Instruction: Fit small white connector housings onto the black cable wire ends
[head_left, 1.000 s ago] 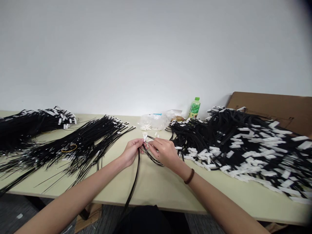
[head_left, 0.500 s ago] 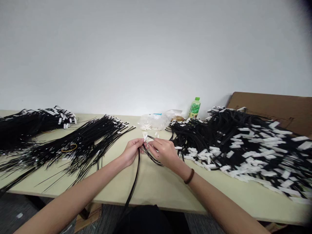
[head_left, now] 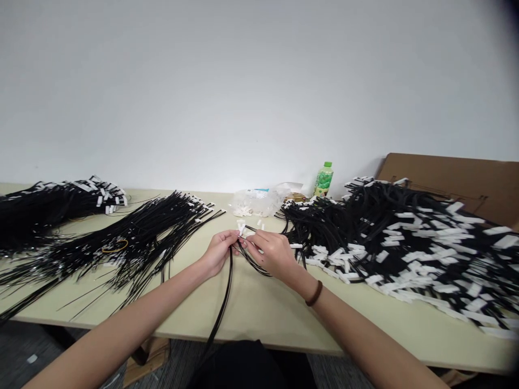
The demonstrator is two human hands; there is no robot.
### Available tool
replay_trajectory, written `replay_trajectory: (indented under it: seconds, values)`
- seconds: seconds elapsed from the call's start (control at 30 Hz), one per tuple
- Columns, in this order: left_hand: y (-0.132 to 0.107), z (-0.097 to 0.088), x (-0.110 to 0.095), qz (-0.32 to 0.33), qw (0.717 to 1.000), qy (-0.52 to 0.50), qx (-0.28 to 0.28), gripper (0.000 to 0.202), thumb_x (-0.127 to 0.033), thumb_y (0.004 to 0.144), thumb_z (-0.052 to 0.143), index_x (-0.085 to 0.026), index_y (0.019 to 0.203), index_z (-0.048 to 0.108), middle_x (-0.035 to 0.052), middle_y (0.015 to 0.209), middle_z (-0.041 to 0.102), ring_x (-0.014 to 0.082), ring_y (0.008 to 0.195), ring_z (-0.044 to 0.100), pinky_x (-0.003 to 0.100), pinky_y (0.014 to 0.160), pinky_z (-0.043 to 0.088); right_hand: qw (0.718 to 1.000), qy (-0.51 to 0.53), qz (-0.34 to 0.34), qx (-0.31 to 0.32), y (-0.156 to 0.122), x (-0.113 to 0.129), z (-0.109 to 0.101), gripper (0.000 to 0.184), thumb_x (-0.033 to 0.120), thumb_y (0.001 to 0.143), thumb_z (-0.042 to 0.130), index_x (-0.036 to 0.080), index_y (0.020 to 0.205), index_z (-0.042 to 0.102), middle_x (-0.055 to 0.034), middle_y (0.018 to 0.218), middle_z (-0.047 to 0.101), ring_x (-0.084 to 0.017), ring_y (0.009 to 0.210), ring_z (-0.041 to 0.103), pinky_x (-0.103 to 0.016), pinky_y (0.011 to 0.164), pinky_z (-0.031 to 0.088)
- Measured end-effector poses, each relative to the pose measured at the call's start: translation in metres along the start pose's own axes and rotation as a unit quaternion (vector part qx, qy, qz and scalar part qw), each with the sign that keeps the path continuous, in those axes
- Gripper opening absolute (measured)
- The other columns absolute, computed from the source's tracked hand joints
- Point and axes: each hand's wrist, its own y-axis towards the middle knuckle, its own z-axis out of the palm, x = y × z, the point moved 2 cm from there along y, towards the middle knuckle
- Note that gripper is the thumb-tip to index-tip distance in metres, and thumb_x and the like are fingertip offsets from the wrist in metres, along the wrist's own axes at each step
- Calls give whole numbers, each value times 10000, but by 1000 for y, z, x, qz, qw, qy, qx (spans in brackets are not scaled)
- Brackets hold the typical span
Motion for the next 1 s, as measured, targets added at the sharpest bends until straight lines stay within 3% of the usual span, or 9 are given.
replay_trajectory:
  seconds: [0.57,1.0]
  values:
    - [-1,0,-1,-4,1000,-6,-11,192,-307,702,621,-118,679,599,16,629,576,85,548,483,188,469,341,1000,9,3,-15,3,0,-7,287,226,899,393,150,695,580,-11,610,516,-110,559,459,-230,558,303]
    - [-1,-1,-3,-17,997,-34,-60,208,-298,637,675,-110,690,602,24,641,568,102,581,500,195,475,352,998,-5,17,-61,5,-5,-15,217,183,873,428,152,722,580,-2,586,479,-106,538,436,-230,544,300]
